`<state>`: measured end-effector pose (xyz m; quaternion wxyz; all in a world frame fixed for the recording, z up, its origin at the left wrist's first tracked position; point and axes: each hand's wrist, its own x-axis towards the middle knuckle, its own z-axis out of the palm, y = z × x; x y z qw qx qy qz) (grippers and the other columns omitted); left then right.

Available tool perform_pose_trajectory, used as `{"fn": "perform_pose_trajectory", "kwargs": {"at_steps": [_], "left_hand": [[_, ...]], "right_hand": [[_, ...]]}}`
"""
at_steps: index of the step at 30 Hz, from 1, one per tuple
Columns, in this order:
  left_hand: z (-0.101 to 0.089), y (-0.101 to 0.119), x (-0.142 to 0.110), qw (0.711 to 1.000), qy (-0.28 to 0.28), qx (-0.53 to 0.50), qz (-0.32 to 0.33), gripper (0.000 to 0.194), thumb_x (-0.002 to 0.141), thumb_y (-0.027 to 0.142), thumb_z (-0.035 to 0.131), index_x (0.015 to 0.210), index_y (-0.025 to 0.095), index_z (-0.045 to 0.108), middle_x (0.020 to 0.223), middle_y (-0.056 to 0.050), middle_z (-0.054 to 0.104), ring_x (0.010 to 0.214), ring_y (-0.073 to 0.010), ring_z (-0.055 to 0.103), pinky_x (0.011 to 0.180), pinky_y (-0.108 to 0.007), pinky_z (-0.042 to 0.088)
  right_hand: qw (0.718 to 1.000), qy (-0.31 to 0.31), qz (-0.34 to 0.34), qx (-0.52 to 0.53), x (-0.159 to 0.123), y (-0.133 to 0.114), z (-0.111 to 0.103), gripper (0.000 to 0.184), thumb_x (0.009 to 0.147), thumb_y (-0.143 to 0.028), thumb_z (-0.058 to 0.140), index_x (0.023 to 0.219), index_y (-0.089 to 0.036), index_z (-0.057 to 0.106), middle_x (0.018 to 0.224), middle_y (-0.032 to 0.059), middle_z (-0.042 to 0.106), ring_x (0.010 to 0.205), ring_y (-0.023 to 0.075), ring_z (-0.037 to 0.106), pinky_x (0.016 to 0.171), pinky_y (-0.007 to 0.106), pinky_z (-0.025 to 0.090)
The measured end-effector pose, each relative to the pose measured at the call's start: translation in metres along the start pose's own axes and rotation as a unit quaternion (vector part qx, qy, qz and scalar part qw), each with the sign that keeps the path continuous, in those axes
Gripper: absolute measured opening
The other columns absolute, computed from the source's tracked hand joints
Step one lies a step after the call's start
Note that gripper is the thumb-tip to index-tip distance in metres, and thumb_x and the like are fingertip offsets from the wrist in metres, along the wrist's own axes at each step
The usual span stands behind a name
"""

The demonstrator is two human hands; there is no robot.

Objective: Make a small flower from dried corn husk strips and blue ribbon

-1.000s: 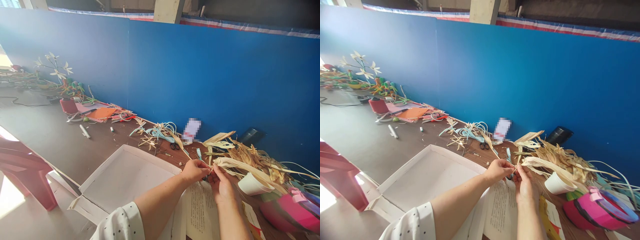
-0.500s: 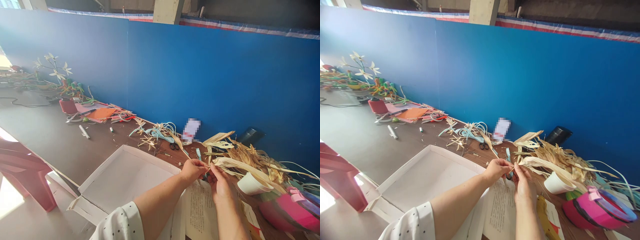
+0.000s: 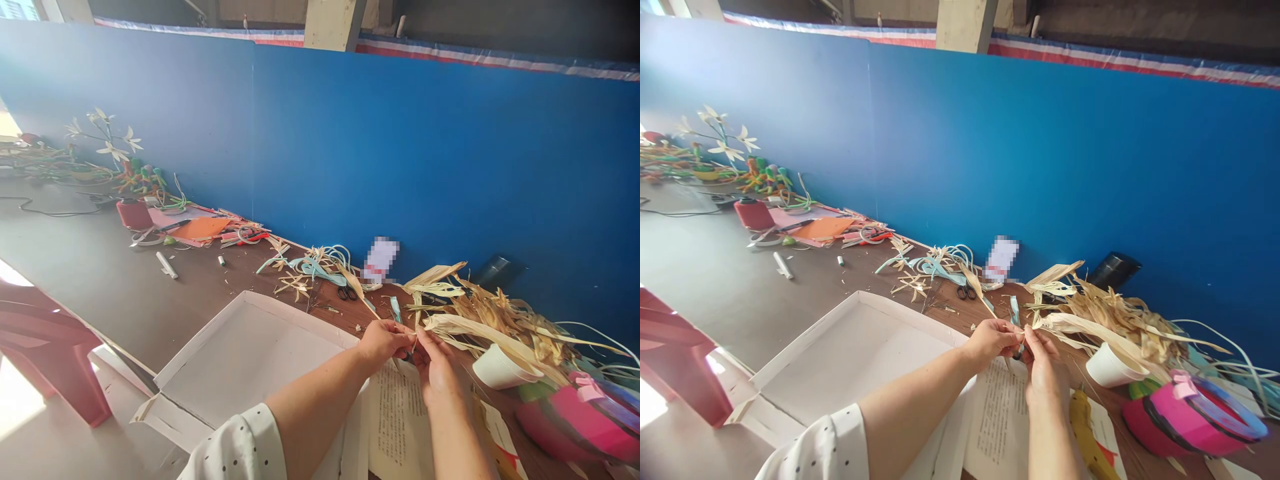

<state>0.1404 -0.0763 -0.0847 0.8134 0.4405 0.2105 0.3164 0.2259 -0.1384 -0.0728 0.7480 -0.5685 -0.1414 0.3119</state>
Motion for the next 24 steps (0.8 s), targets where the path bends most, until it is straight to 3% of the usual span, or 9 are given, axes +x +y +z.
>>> {"fn": "perform_pose_trajectory", "kwargs": {"at_steps": [5,13,18,24], "left_hand": [[-0.001,-0.004,0.0,0.999,-0.018,-0.051,0.005,0.042,0.049,0.043,0.082,0.07,0.01,0.065,0.06,0.002,0.058,0.049,-0.004,0.047,0.056,-0.021,0.038],[0.007,-0.003,-0.006,0.981,-0.022,-0.191,-0.042,0.022,0.061,0.023,0.078,0.071,0.008,0.067,0.063,-0.002,0.059,0.058,-0.0068,0.053,0.062,-0.019,0.043],[0.009,-0.005,-0.005,0.975,-0.013,-0.212,-0.06,0.01,0.07,0.016,0.071,0.073,0.007,0.066,0.065,-0.003,0.06,0.061,-0.0073,0.056,0.066,-0.019,0.046],[0.011,-0.009,-0.003,0.976,-0.029,-0.212,-0.03,0.018,0.063,0.019,0.075,0.065,0.008,0.062,0.062,-0.002,0.057,0.059,-0.0079,0.055,0.069,-0.023,0.048]], "right_hand": [[1.0,-0.013,-0.018,-0.01,-0.001,0.001,0.001,0.04,0.044,-0.035,0.085,0.075,-0.018,0.066,0.069,-0.0014,0.064,0.057,0.0108,0.054,0.051,0.022,0.043],[0.996,-0.029,-0.067,-0.051,0.006,0.009,-0.002,0.032,0.056,-0.043,0.079,0.079,-0.024,0.067,0.08,0.0043,0.069,0.072,0.0238,0.065,0.062,0.037,0.054],[0.996,-0.013,-0.068,-0.049,0.007,0.014,-0.002,0.03,0.055,-0.042,0.079,0.079,-0.027,0.068,0.079,0.0045,0.07,0.075,0.0278,0.066,0.066,0.044,0.056],[0.995,0.004,-0.079,-0.062,0.008,0.015,-0.001,0.029,0.055,-0.045,0.079,0.075,-0.028,0.068,0.074,0.0035,0.069,0.07,0.0277,0.066,0.068,0.046,0.056]]}}
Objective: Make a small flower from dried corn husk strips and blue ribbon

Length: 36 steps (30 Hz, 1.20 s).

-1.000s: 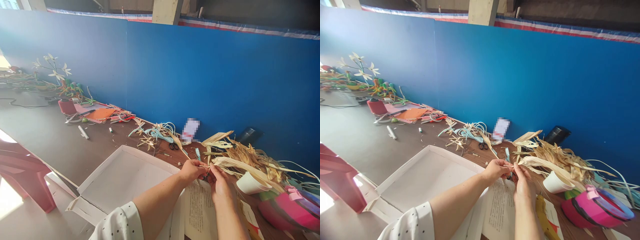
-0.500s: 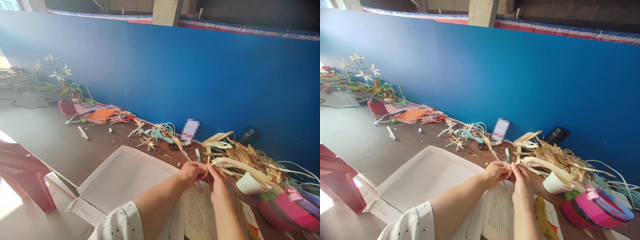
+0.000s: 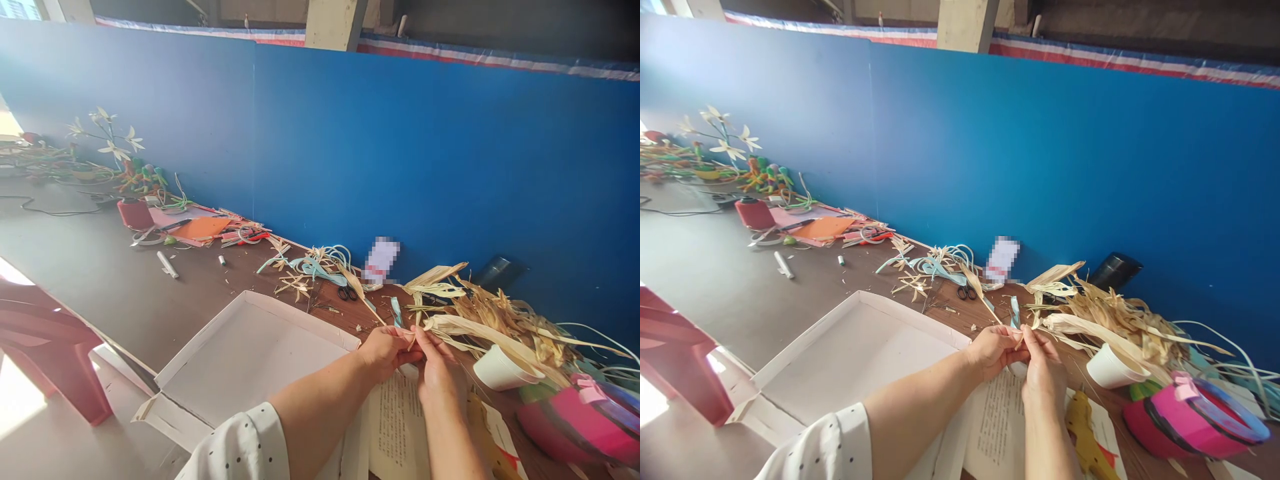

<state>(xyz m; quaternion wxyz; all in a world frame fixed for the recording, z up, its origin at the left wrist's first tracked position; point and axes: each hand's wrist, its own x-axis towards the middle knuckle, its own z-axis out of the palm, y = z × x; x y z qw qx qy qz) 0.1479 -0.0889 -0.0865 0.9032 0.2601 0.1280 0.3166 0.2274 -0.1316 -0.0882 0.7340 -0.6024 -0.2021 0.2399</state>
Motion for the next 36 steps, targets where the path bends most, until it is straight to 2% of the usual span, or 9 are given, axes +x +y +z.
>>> {"fn": "perform_pose_trajectory", "kwargs": {"at_steps": [4,9,13,18,25,28,31,34,36], "left_hand": [[0.003,0.0,-0.001,1.0,0.013,0.0,0.013,0.025,0.056,0.021,0.079,0.06,0.009,0.058,0.058,0.0,0.054,0.058,-0.0087,0.054,0.076,-0.029,0.05],[0.007,0.002,-0.002,1.0,0.023,0.002,0.02,0.028,0.055,0.018,0.079,0.054,0.011,0.053,0.057,-0.001,0.055,0.061,-0.0115,0.058,0.079,-0.033,0.051],[0.009,0.005,-0.005,1.0,0.025,0.009,0.004,0.019,0.063,0.016,0.074,0.061,0.01,0.056,0.066,-0.006,0.062,0.066,-0.0141,0.063,0.076,-0.031,0.051],[0.007,0.005,-0.005,0.999,0.009,0.035,-0.007,0.015,0.071,0.02,0.07,0.073,0.007,0.064,0.071,-0.008,0.065,0.062,-0.0112,0.063,0.073,-0.026,0.051],[-0.002,-0.001,0.001,0.999,-0.012,0.032,0.005,0.028,0.06,0.023,0.08,0.075,0.006,0.064,0.073,-0.007,0.065,0.063,-0.0117,0.063,0.074,-0.027,0.051],[-0.001,0.0,-0.001,0.999,-0.006,0.034,0.007,0.029,0.06,0.025,0.08,0.075,0.006,0.064,0.072,-0.007,0.064,0.062,-0.011,0.062,0.073,-0.026,0.051],[0.003,0.002,-0.002,0.999,0.021,0.045,-0.001,0.023,0.065,0.023,0.076,0.074,0.006,0.063,0.07,-0.007,0.064,0.063,-0.0115,0.062,0.073,-0.027,0.051],[0.007,0.003,0.0,0.994,0.095,0.056,0.014,0.016,0.069,0.014,0.069,0.079,0.009,0.059,0.072,-0.006,0.063,0.066,-0.0129,0.062,0.072,-0.029,0.052],[0.006,0.002,0.003,0.985,0.145,0.082,0.04,0.019,0.068,0.007,0.065,0.084,0.011,0.057,0.076,-0.005,0.062,0.071,-0.0136,0.061,0.073,-0.03,0.052]], "right_hand": [[1.0,0.0,-0.01,-0.015,0.0,0.001,0.0,0.026,0.057,-0.047,0.077,0.074,-0.03,0.068,0.071,0.0028,0.069,0.068,0.0277,0.066,0.067,0.047,0.056],[1.0,-0.017,-0.003,0.023,0.001,-0.001,0.0,0.025,0.055,-0.044,0.08,0.071,-0.028,0.067,0.072,0.0028,0.069,0.07,0.0272,0.066,0.067,0.043,0.056],[0.998,-0.034,-0.007,0.046,0.003,-0.003,-0.003,0.023,0.06,-0.042,0.078,0.073,-0.026,0.068,0.08,0.0032,0.069,0.075,0.0249,0.065,0.068,0.04,0.055],[0.997,-0.032,0.011,0.067,0.004,-0.004,-0.005,0.027,0.058,-0.038,0.08,0.075,-0.022,0.067,0.083,0.0037,0.068,0.076,0.0218,0.064,0.064,0.034,0.053],[0.996,-0.032,0.025,0.079,0.002,-0.006,-0.006,0.034,0.058,-0.038,0.08,0.08,-0.017,0.066,0.083,0.0028,0.068,0.073,0.0167,0.063,0.061,0.027,0.049],[0.996,-0.031,0.031,0.083,0.0,-0.008,-0.004,0.035,0.056,-0.037,0.081,0.079,-0.016,0.066,0.079,0.0022,0.067,0.07,0.0161,0.062,0.059,0.026,0.048],[0.998,-0.029,0.019,0.059,0.0,-0.007,-0.003,0.037,0.055,-0.039,0.08,0.08,-0.016,0.066,0.076,0.0029,0.067,0.068,0.0184,0.062,0.057,0.029,0.049],[0.999,-0.002,0.007,0.031,0.002,-0.003,-0.005,0.041,0.054,-0.04,0.081,0.084,-0.017,0.067,0.08,0.0038,0.069,0.07,0.0207,0.063,0.06,0.032,0.05],[1.0,0.024,-0.018,0.004,0.004,0.0,-0.008,0.043,0.055,-0.042,0.081,0.088,-0.019,0.068,0.084,0.0038,0.069,0.077,0.0212,0.064,0.066,0.031,0.05]]}}
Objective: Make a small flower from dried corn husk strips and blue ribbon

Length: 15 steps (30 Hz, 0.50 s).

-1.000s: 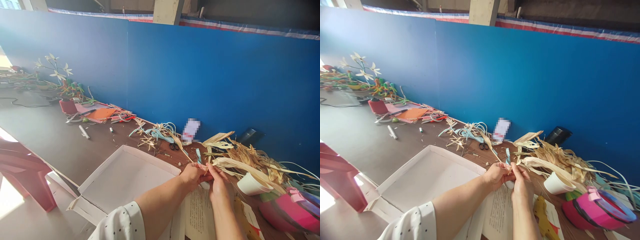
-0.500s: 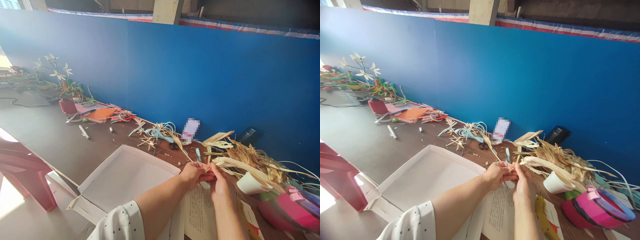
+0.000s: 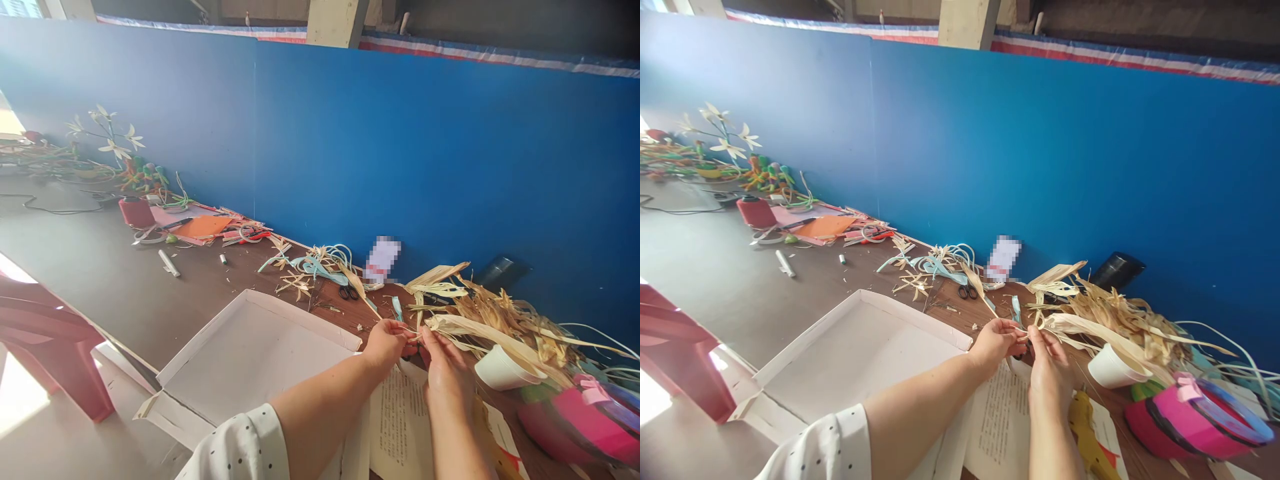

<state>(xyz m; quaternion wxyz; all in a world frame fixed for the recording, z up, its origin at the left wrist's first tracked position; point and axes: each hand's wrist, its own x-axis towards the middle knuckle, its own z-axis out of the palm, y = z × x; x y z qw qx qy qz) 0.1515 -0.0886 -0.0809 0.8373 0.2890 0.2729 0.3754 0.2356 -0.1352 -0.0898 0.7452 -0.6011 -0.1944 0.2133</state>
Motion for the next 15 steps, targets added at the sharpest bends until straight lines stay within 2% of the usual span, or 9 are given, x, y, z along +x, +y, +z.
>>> {"fn": "perform_pose_trajectory", "kwargs": {"at_steps": [2,4,8,11,15], "left_hand": [[-0.002,-0.003,0.002,0.997,0.025,0.068,0.042,0.025,0.066,0.003,0.062,0.09,0.011,0.059,0.084,-0.006,0.062,0.08,-0.0144,0.06,0.077,-0.029,0.05],[-0.004,-0.005,0.002,0.98,0.026,0.17,0.103,0.029,0.067,0.004,0.059,0.094,0.013,0.062,0.093,-0.007,0.062,0.09,-0.0158,0.057,0.083,-0.028,0.047],[-0.008,-0.004,-0.004,0.911,0.01,0.335,0.239,0.029,0.072,0.012,0.054,0.098,0.017,0.067,0.103,-0.008,0.061,0.097,-0.0187,0.054,0.087,-0.028,0.043],[-0.008,0.0,-0.009,0.882,0.013,0.369,0.293,0.029,0.073,0.013,0.053,0.096,0.019,0.069,0.102,-0.008,0.061,0.099,-0.0199,0.053,0.089,-0.03,0.042],[-0.007,0.004,-0.012,0.871,0.023,0.373,0.318,0.03,0.072,0.011,0.053,0.095,0.02,0.069,0.104,-0.007,0.062,0.104,-0.0208,0.051,0.097,-0.032,0.037]], "right_hand": [[0.999,0.011,-0.036,-0.028,0.002,0.002,-0.003,0.044,0.057,-0.045,0.08,0.091,-0.019,0.068,0.088,0.0039,0.07,0.083,0.0213,0.063,0.072,0.031,0.049],[0.996,0.013,-0.062,-0.068,0.002,0.001,-0.006,0.046,0.059,-0.048,0.078,0.093,-0.019,0.068,0.091,0.0047,0.07,0.086,0.0222,0.063,0.077,0.031,0.048],[0.978,0.03,-0.096,-0.183,-0.004,-0.007,-0.008,0.049,0.061,-0.057,0.073,0.091,-0.019,0.07,0.091,0.0065,0.07,0.088,0.0243,0.063,0.082,0.034,0.045],[0.959,0.036,-0.138,-0.246,-0.01,-0.014,-0.006,0.048,0.063,-0.061,0.068,0.086,-0.019,0.07,0.088,0.0076,0.07,0.086,0.0256,0.062,0.081,0.035,0.044],[0.94,0.028,-0.204,-0.27,-0.016,-0.02,-0.003,0.052,0.063,-0.066,0.063,0.08,-0.017,0.07,0.081,0.0105,0.069,0.079,0.0267,0.061,0.075,0.036,0.045]]}}
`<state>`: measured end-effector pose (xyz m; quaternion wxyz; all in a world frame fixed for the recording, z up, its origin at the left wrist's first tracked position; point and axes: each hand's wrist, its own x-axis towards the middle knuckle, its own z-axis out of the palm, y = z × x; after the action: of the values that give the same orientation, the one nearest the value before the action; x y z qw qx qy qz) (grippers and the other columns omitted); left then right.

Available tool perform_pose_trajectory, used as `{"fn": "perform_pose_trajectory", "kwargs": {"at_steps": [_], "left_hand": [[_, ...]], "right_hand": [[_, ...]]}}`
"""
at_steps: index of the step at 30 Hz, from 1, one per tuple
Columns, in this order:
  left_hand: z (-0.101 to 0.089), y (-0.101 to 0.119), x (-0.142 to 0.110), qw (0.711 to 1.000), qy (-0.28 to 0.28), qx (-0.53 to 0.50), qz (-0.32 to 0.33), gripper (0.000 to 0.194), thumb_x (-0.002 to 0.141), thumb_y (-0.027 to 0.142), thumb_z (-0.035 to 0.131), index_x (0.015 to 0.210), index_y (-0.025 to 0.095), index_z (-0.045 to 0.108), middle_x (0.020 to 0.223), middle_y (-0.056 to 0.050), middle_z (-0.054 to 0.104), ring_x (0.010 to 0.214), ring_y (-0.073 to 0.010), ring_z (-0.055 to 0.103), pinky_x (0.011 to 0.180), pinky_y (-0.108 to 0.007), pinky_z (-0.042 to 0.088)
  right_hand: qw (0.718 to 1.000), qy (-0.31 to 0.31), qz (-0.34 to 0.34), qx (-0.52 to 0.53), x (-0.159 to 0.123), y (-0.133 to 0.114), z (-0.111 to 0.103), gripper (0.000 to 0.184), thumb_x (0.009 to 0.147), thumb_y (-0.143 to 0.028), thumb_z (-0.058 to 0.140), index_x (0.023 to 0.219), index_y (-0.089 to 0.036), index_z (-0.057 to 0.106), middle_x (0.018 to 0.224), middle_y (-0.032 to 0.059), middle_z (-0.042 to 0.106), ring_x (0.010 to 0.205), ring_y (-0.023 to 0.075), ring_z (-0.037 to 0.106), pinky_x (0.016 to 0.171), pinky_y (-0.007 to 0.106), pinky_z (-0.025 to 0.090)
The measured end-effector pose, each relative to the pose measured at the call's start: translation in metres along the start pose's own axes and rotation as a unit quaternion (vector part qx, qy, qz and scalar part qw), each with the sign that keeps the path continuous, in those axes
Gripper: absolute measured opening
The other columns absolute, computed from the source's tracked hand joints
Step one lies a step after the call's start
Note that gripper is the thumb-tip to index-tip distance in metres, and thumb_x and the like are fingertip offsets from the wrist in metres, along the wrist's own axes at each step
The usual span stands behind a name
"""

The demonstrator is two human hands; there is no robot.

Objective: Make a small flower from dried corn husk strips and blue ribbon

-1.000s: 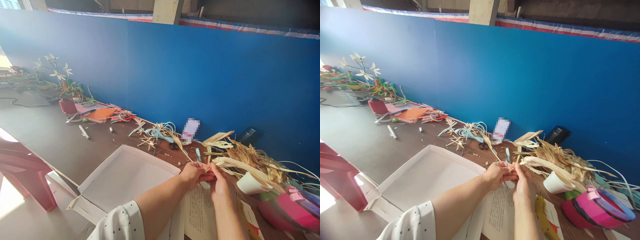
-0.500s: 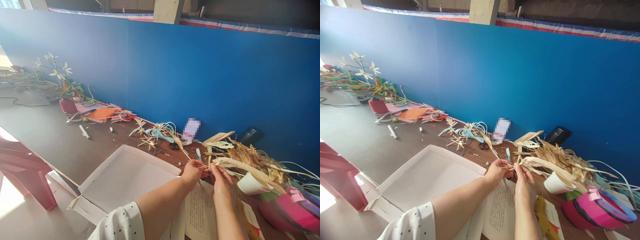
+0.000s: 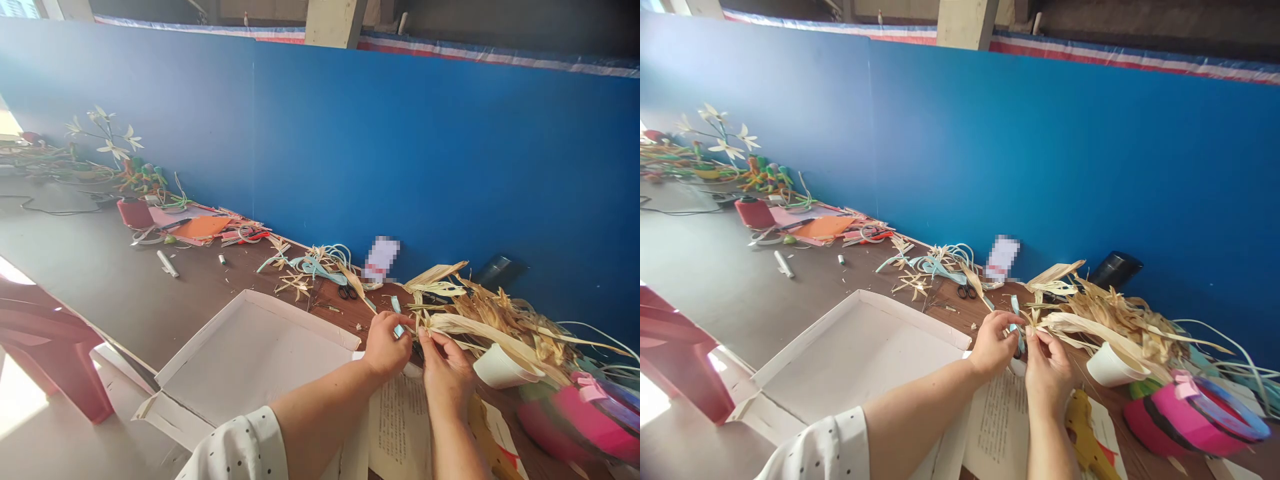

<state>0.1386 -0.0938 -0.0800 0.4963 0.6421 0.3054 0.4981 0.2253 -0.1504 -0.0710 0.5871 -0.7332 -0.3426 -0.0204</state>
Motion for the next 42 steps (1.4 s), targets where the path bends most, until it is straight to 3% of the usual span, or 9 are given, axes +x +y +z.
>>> {"fn": "perform_pose_trajectory", "kwargs": {"at_steps": [10,19,28,34,39,42], "left_hand": [[-0.003,0.0,0.003,0.999,-0.014,-0.033,0.022,0.017,0.073,0.022,0.065,0.089,0.021,0.071,0.101,-0.006,0.063,0.103,-0.0197,0.053,0.096,-0.031,0.037],[-0.004,-0.002,0.008,0.997,-0.002,-0.075,0.036,0.015,0.072,0.02,0.069,0.086,0.022,0.072,0.101,-0.006,0.065,0.103,-0.0187,0.054,0.099,-0.032,0.036],[0.0,-0.005,0.01,0.986,0.012,-0.166,0.013,0.006,0.069,0.021,0.073,0.075,0.02,0.074,0.092,-0.005,0.065,0.094,-0.0168,0.058,0.094,-0.03,0.042],[0.003,-0.006,0.013,0.975,0.034,-0.218,0.002,0.014,0.063,0.028,0.078,0.069,0.017,0.072,0.081,-0.004,0.063,0.082,-0.0151,0.059,0.08,-0.027,0.047],[0.003,-0.012,0.018,0.979,0.066,-0.191,0.013,0.008,0.063,0.021,0.077,0.067,0.018,0.071,0.079,-0.003,0.065,0.08,-0.0145,0.059,0.075,-0.025,0.047],[0.001,-0.016,0.018,0.989,0.079,-0.12,0.042,0.004,0.068,0.016,0.073,0.069,0.02,0.071,0.079,-0.002,0.067,0.083,-0.0149,0.059,0.076,-0.025,0.047]], "right_hand": [[0.998,-0.003,-0.061,-0.034,0.002,0.013,0.004,0.058,0.068,-0.072,0.054,0.085,-0.019,0.07,0.083,0.012,0.07,0.076,0.0283,0.063,0.073,0.039,0.045],[0.991,0.017,-0.128,-0.046,-0.002,0.007,0.005,0.042,0.076,-0.057,0.054,0.085,-0.021,0.072,0.085,0.0115,0.07,0.078,0.0269,0.063,0.074,0.037,0.045],[0.997,0.005,-0.062,-0.055,-0.003,0.004,0.005,0.037,0.071,-0.052,0.058,0.086,-0.02,0.069,0.081,0.0108,0.069,0.076,0.0282,0.063,0.07,0.038,0.046],[0.995,-0.025,-0.05,0.082,-0.003,-0.002,0.007,0.035,0.069,-0.044,0.066,0.093,-0.019,0.062,0.094,0.009,0.067,0.086,0.0229,0.062,0.08,0.035,0.047],[0.977,-0.014,0.091,0.194,-0.001,-0.001,0.004,0.037,0.073,-0.051,0.065,0.09,-0.018,0.067,0.085,0.0047,0.066,0.077,0.0173,0.06,0.074,0.029,0.047],[0.963,-0.046,0.129,0.231,0.001,0.002,0.003,0.046,0.077,-0.06,0.056,0.083,-0.016,0.067,0.076,0.0042,0.064,0.068,0.0156,0.056,0.065,0.027,0.046]]}}
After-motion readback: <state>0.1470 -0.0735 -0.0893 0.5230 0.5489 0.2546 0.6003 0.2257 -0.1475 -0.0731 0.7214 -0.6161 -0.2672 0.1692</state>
